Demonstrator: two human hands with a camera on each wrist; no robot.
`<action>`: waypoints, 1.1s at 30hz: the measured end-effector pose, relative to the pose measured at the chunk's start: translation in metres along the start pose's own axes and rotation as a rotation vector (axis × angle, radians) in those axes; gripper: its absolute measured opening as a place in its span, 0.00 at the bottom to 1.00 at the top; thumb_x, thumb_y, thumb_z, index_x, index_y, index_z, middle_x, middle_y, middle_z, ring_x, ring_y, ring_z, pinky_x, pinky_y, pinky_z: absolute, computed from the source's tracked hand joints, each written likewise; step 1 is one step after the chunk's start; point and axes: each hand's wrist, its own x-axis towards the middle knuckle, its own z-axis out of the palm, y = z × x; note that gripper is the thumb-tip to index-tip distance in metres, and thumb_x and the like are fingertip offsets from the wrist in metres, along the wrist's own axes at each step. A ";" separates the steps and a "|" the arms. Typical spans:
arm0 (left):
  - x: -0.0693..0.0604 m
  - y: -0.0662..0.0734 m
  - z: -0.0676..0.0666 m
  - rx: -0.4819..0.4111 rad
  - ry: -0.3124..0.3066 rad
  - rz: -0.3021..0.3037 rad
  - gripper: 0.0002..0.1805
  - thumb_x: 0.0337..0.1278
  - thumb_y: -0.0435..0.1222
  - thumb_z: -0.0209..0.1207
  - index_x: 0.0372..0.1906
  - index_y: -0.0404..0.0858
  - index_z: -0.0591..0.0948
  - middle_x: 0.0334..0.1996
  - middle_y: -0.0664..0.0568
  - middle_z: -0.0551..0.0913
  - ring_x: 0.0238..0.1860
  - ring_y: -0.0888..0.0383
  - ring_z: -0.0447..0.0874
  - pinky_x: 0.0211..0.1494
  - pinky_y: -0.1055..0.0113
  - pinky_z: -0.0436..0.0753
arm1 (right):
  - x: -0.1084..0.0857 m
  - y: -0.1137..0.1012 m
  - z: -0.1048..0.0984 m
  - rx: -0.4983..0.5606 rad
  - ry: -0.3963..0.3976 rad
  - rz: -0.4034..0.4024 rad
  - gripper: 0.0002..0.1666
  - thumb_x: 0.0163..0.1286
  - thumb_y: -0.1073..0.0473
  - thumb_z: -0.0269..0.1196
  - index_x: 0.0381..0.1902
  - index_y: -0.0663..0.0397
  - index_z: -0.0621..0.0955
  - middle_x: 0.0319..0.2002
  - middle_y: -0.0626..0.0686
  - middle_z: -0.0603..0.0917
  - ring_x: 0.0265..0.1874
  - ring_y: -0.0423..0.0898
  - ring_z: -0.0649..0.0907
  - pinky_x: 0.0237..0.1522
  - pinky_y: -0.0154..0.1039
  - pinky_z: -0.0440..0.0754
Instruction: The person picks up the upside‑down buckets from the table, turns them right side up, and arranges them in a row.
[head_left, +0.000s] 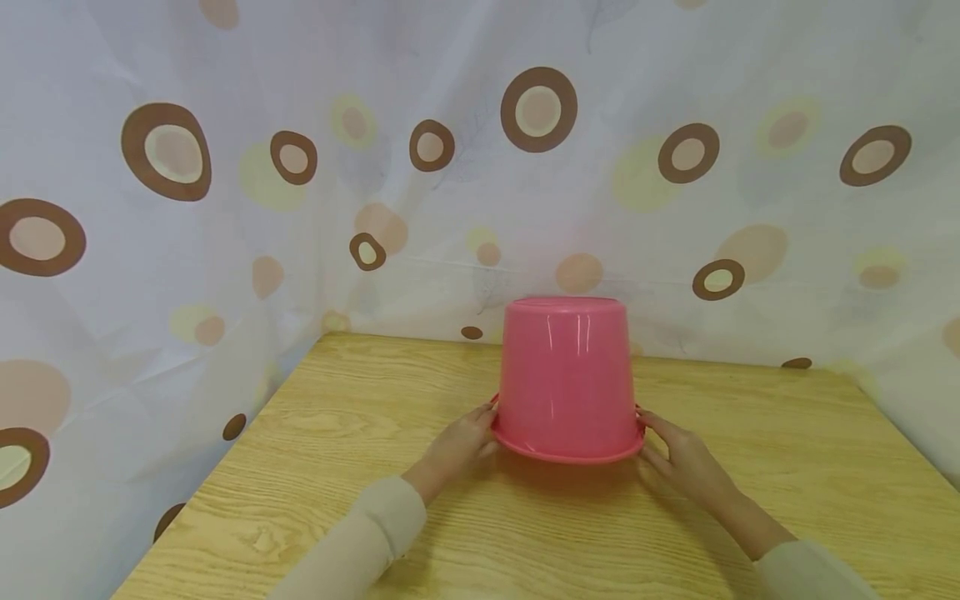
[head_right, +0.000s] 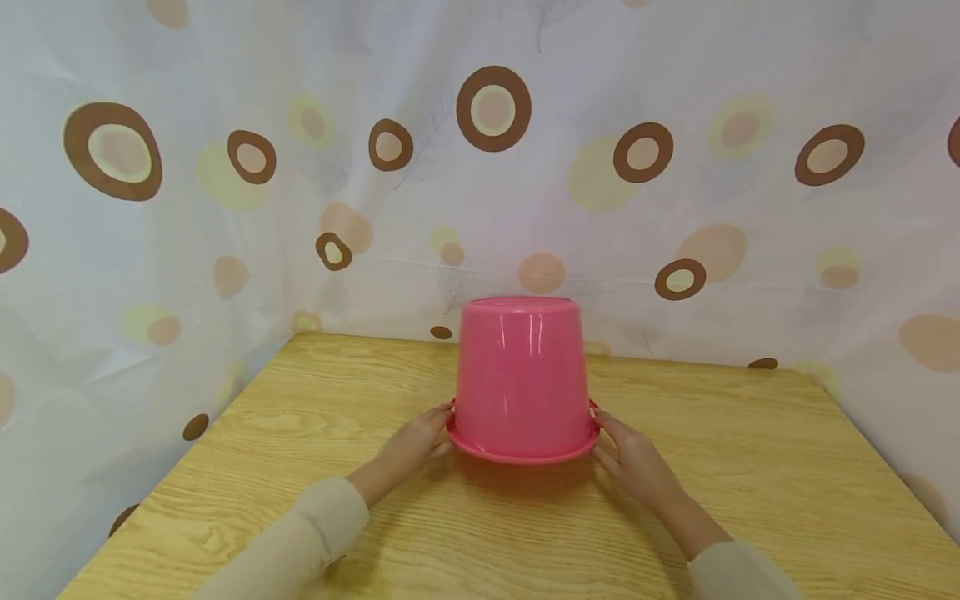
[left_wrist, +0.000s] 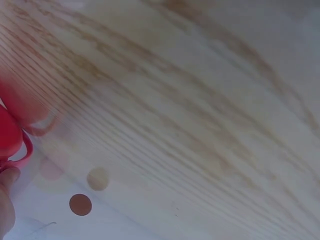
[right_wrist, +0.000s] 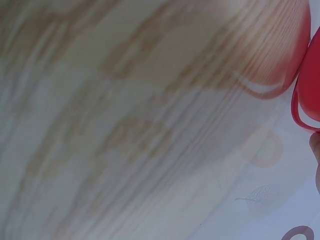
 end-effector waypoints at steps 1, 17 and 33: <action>0.000 0.000 0.001 0.009 0.014 0.002 0.21 0.56 0.34 0.59 0.51 0.25 0.74 0.48 0.35 0.80 0.50 0.45 0.81 0.51 0.59 0.81 | 0.000 0.000 0.000 0.000 0.000 0.001 0.27 0.50 0.71 0.68 0.50 0.71 0.76 0.49 0.65 0.81 0.46 0.60 0.82 0.53 0.09 0.58; 0.005 0.000 0.009 0.013 0.152 0.005 0.17 0.50 0.30 0.59 0.46 0.25 0.78 0.44 0.36 0.83 0.48 0.46 0.82 0.50 0.60 0.81 | 0.002 -0.006 0.000 0.028 0.029 0.011 0.26 0.48 0.74 0.68 0.47 0.73 0.77 0.48 0.67 0.81 0.45 0.62 0.82 0.42 0.52 0.80; 0.006 0.004 0.010 -0.045 0.212 -0.037 0.14 0.46 0.27 0.61 0.41 0.26 0.80 0.40 0.37 0.84 0.46 0.45 0.84 0.47 0.59 0.82 | 0.001 -0.006 0.001 0.016 0.025 0.039 0.26 0.49 0.72 0.68 0.49 0.71 0.76 0.48 0.65 0.82 0.45 0.60 0.82 0.42 0.51 0.80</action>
